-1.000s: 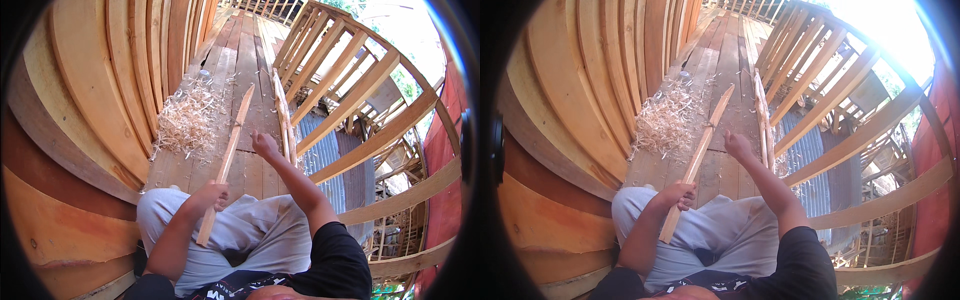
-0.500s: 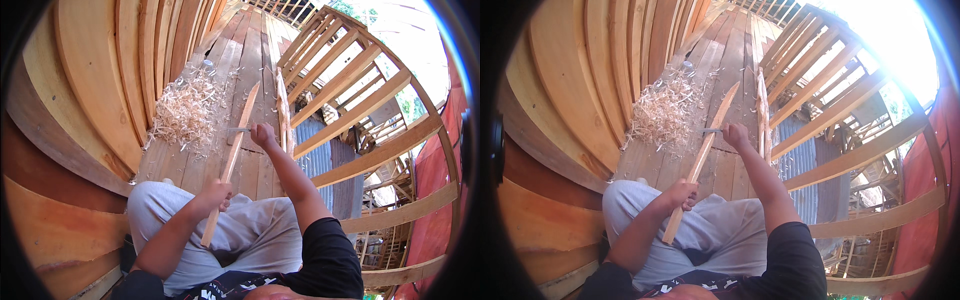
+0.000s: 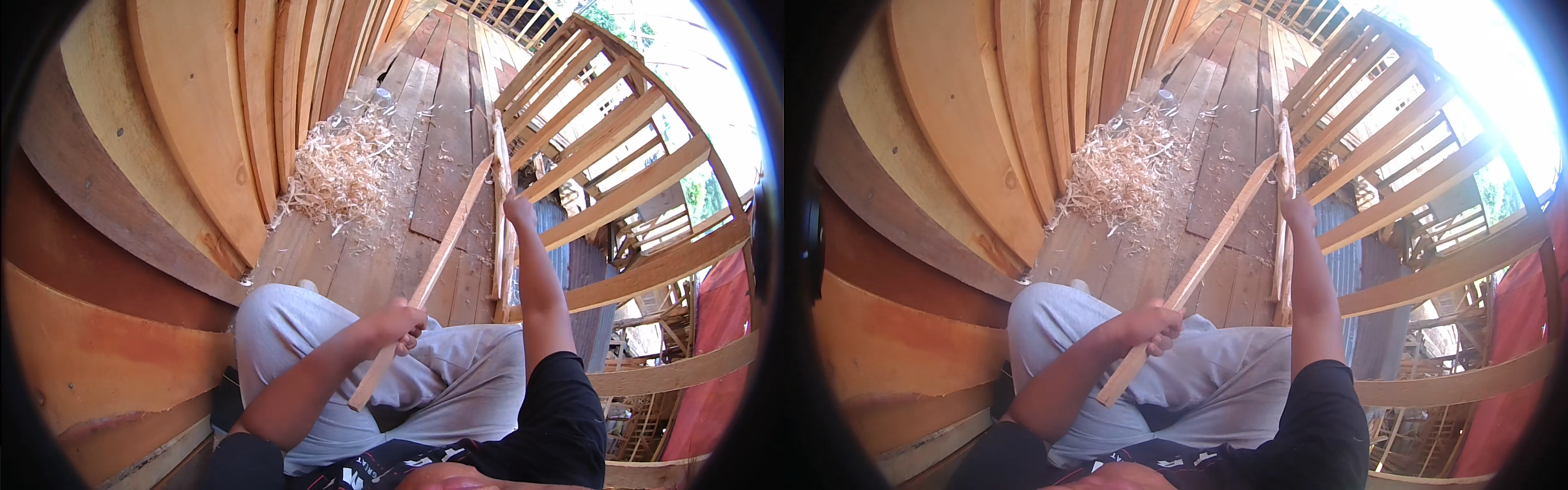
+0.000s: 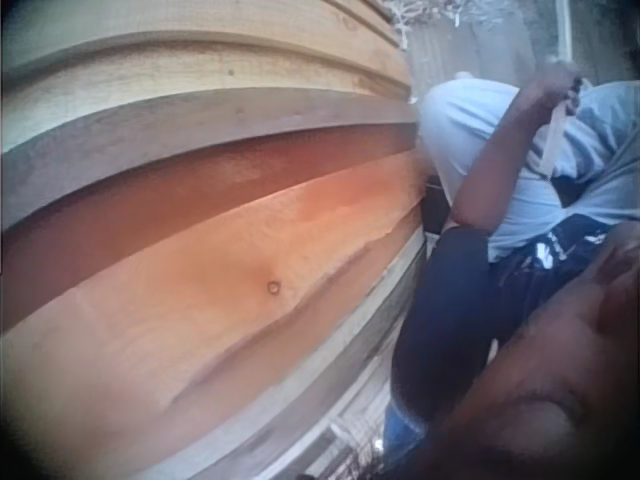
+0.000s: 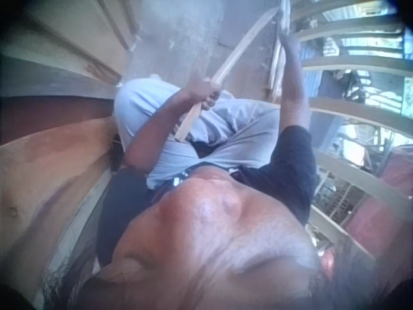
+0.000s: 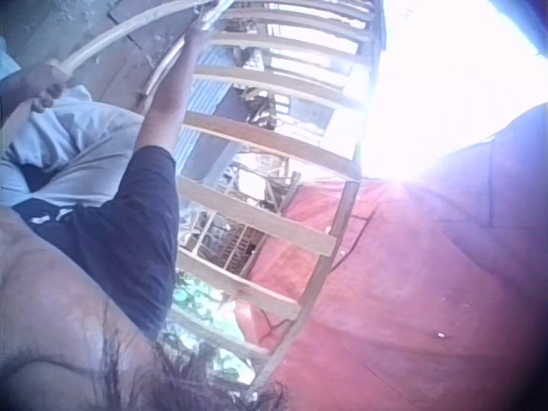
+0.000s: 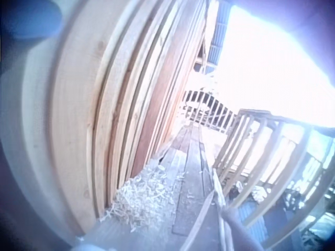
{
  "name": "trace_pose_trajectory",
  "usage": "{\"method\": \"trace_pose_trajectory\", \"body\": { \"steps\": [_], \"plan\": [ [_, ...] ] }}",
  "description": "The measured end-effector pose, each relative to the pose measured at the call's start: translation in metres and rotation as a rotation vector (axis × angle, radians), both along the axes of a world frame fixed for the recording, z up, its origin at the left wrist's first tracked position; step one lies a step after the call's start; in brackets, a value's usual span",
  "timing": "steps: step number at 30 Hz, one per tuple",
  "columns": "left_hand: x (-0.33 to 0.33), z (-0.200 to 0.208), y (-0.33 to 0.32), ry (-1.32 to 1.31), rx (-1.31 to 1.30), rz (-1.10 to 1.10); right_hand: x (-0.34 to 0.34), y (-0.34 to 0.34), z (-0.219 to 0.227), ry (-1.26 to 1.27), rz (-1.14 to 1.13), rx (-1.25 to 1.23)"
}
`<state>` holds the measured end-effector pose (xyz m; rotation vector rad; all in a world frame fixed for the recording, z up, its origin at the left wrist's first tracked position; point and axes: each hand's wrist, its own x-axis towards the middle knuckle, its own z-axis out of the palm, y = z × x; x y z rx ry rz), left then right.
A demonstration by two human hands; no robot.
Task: The person sits cross-legged on a wooden floor and uses a knife to carve a long, thin piece of wood. They repeatedly shave off thin layers of wood, creating shavings that accumulate on the floor.
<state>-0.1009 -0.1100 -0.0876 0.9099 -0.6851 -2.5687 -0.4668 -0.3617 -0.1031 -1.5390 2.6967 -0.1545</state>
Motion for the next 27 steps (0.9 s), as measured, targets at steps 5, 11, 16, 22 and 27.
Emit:
{"method": "trace_pose_trajectory", "body": {
  "steps": [5, 11, 16, 22, 27],
  "plan": [
    [-0.010, 0.017, 0.004, -0.100, -0.055, -0.003, -0.012, 0.032, -0.048, -0.408, 0.334, -0.226],
    [0.014, 0.020, 0.001, -0.146, -0.028, -0.027, 0.010, 0.101, -0.063, -0.516, 0.411, -0.277],
    [0.011, 0.043, 0.005, -0.235, -0.056, -0.054, 0.009, 0.098, -0.048, -0.772, 0.393, -0.333],
    [0.009, 0.044, 0.009, -0.325, -0.129, -0.108, 0.028, 0.099, -0.046, -0.898, 0.622, -0.204],
    [0.003, 0.054, 0.009, -0.392, -0.146, -0.112, 0.037, 0.083, -0.056, -0.954, 0.639, -0.115]
  ]
}}
